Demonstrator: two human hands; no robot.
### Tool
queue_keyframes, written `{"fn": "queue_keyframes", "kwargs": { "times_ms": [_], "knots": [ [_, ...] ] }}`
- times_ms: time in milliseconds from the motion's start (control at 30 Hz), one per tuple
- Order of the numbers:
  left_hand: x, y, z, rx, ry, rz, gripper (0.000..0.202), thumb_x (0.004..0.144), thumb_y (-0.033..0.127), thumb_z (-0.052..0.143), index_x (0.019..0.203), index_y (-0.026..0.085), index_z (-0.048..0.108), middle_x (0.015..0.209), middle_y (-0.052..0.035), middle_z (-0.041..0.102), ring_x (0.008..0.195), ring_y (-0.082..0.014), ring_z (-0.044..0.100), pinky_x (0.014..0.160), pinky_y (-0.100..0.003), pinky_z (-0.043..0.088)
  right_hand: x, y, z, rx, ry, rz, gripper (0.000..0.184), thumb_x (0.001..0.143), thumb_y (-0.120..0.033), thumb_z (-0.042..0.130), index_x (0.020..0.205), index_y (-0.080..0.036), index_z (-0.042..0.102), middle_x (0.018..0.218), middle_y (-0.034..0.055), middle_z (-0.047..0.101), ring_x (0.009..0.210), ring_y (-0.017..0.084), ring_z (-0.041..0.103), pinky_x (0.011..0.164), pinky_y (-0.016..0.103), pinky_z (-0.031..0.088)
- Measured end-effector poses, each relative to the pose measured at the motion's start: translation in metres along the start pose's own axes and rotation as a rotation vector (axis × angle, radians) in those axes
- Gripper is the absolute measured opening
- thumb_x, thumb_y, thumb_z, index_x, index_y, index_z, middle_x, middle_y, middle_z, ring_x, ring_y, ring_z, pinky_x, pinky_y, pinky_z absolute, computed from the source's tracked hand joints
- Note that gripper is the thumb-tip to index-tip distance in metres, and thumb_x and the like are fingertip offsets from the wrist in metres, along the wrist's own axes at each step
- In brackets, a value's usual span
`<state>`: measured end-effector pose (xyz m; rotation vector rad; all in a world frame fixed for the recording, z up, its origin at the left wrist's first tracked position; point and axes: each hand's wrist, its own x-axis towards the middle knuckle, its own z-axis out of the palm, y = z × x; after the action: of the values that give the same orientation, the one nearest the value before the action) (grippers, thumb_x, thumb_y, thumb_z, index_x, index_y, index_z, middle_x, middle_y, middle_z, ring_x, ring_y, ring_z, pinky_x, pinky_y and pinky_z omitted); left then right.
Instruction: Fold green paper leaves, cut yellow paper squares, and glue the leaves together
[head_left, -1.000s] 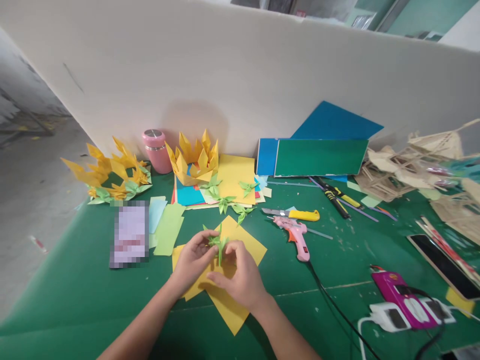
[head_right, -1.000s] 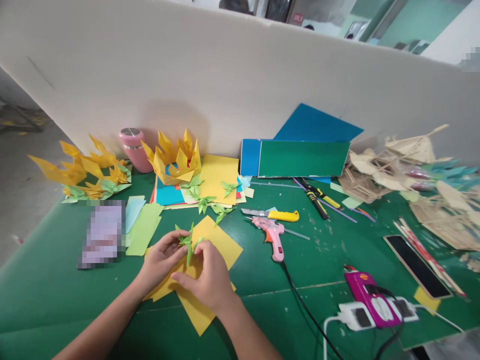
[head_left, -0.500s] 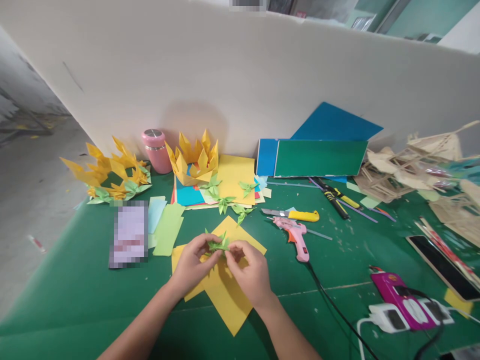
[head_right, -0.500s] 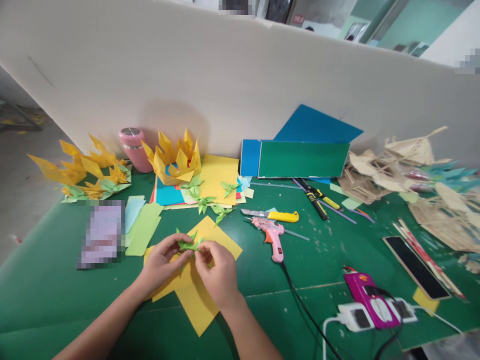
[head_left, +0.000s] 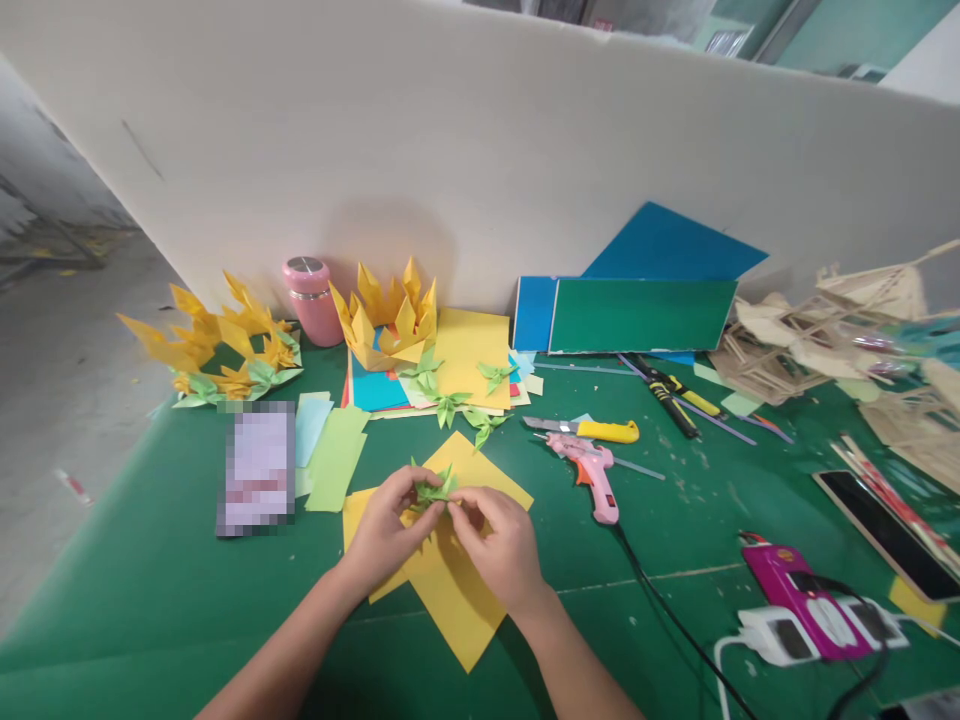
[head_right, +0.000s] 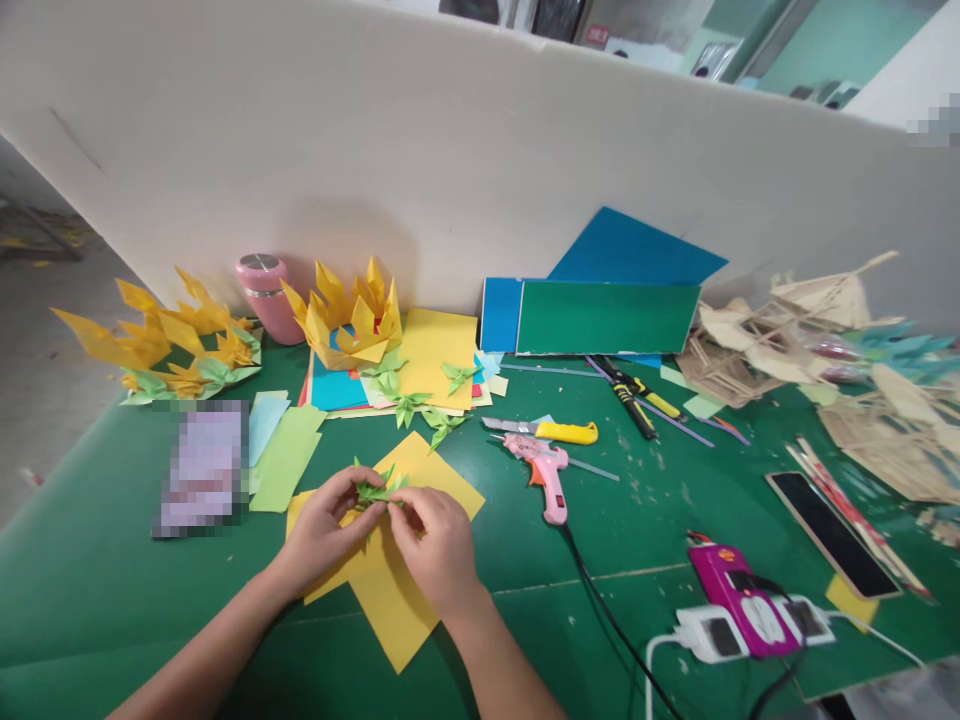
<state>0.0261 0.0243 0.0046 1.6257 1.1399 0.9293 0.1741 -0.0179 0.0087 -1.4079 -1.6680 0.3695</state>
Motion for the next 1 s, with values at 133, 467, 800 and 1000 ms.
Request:
{"fn": "queue_keyframes", "kwargs": {
  "times_ms": [133,467,800,1000],
  "knots": [
    [-0.0007,-0.0012,-0.0001,0.051,-0.022,0.035,0.010,0.075,0.022,0.060,0.085,0.022,0.062,0.083,-0.0030,0.064,0.073,-0.0165,0.057,0.064,-0.026,0.045,0.0000,0.0010,-0.0003,-0.010,-0.022,0.026,0.016,0.084,-0.019,0.050,0.072,-0.020,0.060,0.057,-0.0014,0.060,0.050,0.012,0.053,0.051,0.024,0.041],
    [-0.0015,0.0018,-0.0016,0.221,-0.092,0.165,0.015,0.074,0.012,0.050,0.082,0.023,0.056,0.077,-0.0001,0.060,0.071,-0.0163,0.056,0.064,-0.026,0.043,-0.0027,0.0022,0.0024,0.000,-0.059,0.089,0.005,0.079,-0.019,0.051,0.077,-0.020,0.056,0.060,-0.0027,0.055,0.054,0.013,0.053,0.052,0.022,0.041],
    [-0.0021,0.0018,-0.0011,0.289,-0.118,0.136,0.015,0.077,0.014,0.045,0.086,0.021,0.054,0.078,-0.0011,0.060,0.070,-0.0164,0.056,0.062,-0.027,0.045,-0.0029,0.0044,0.0041,0.001,-0.083,-0.027,0.026,0.084,-0.015,0.047,0.105,-0.019,0.061,0.070,0.0009,0.064,0.059,0.014,0.057,0.058,0.024,0.046],
    [-0.0021,0.0001,-0.0012,0.297,-0.120,0.176,0.012,0.079,0.016,0.047,0.087,0.021,0.054,0.078,-0.0009,0.060,0.070,-0.0161,0.056,0.063,-0.027,0.045,-0.0014,0.0031,0.0028,0.037,-0.128,0.081,0.021,0.080,-0.015,0.049,0.095,-0.019,0.063,0.064,-0.0008,0.060,0.054,0.014,0.055,0.053,0.023,0.043]
  ]
}}
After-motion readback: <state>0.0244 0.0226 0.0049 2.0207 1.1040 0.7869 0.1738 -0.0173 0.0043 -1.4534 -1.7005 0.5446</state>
